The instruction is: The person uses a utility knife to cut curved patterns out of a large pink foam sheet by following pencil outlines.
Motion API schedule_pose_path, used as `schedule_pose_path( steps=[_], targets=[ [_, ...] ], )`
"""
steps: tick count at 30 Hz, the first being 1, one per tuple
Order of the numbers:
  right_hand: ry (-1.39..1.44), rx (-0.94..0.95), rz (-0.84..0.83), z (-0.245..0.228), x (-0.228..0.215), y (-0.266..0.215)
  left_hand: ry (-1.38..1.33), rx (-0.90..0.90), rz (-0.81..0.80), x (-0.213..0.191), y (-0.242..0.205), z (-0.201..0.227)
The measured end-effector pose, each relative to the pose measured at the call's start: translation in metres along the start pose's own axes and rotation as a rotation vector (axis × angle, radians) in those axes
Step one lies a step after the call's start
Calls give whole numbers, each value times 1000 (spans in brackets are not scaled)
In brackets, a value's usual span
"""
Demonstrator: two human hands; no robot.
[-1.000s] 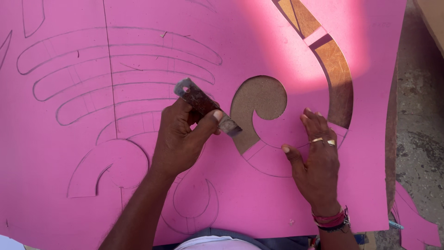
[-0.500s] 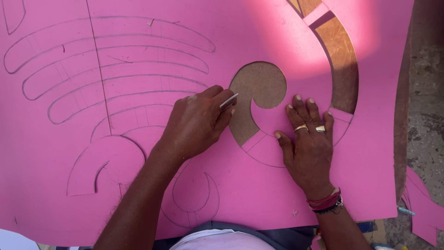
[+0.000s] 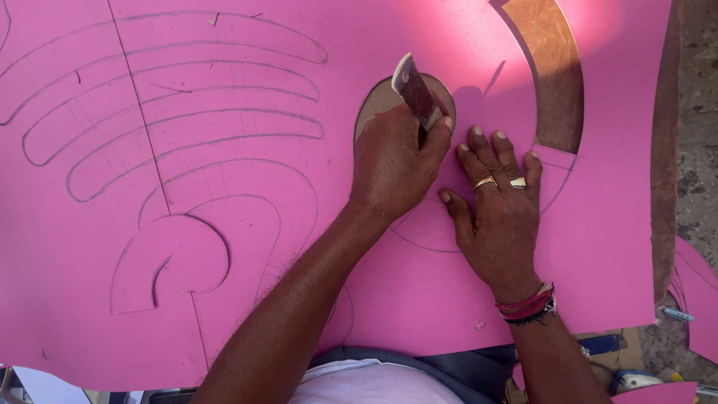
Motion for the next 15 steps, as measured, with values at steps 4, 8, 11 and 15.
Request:
schedule_pose_path(
  steps=[4,8,11,15],
  targets=[
    [9,3,-5,1,0,-1,93,-32,-3,6,4,-7],
    [5,10,-11,1,0,-1,93,-11,13,7,5,-7],
    [0,8,-7,2,1,0,90,145,114,2,3,1],
    [12,12,-7,2,2,-1,139,-30,-25,11,7,-9]
  ],
)
Point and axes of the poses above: each hand's wrist, its own y-axis towards the middle knuckle, its own x-axis out of the palm, z = x × y, the point moved 6 cm from there along y, towards the middle knuckle, and after that the axes turned 1 degree about -x, right-handed, at the moved point
